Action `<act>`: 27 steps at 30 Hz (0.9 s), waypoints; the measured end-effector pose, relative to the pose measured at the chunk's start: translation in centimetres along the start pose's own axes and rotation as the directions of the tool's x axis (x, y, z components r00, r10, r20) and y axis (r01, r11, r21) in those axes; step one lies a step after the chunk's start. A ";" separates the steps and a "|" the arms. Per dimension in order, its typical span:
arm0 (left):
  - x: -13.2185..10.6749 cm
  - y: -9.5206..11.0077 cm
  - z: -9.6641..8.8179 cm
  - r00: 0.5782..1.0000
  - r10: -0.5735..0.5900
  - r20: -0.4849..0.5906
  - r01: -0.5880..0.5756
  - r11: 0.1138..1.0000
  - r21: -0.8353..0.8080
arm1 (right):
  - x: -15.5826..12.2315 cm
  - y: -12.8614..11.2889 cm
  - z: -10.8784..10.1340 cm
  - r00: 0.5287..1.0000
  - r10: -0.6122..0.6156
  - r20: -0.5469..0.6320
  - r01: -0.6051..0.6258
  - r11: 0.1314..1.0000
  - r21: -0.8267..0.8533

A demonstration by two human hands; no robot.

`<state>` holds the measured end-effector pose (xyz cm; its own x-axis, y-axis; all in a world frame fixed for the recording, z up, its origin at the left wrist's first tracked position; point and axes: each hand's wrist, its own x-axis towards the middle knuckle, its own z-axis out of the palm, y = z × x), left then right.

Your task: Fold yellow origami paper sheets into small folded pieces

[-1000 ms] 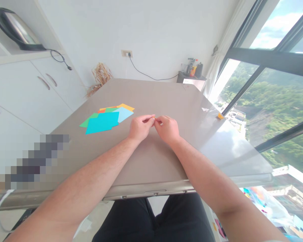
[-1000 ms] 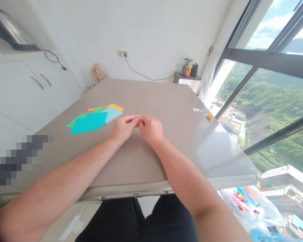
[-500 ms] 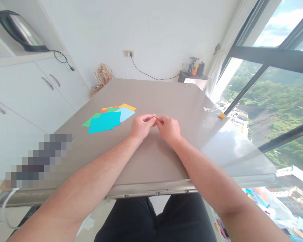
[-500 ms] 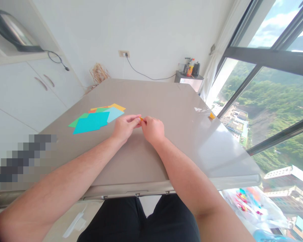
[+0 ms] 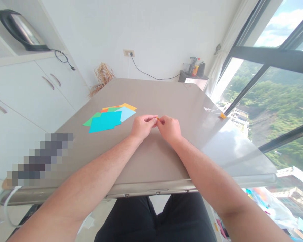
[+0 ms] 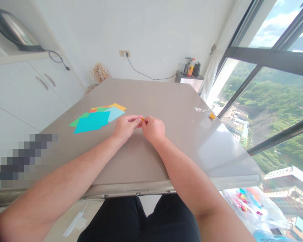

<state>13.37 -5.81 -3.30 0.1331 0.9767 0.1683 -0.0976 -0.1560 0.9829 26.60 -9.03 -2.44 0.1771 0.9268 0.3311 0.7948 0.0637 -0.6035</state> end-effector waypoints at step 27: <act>0.6 0.5 -0.7 0.991 -0.114 -0.068 0.101 0.979 -0.178 | -0.5 -0.4 -0.5 1.000 -0.015 0.015 0.013 0.991 0.134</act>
<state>12.75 -5.20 -2.73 0.0757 0.9959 0.0494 -0.2576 -0.0283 0.9658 26.49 -9.70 -2.03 0.1563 0.9313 0.3289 0.7123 0.1244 -0.6907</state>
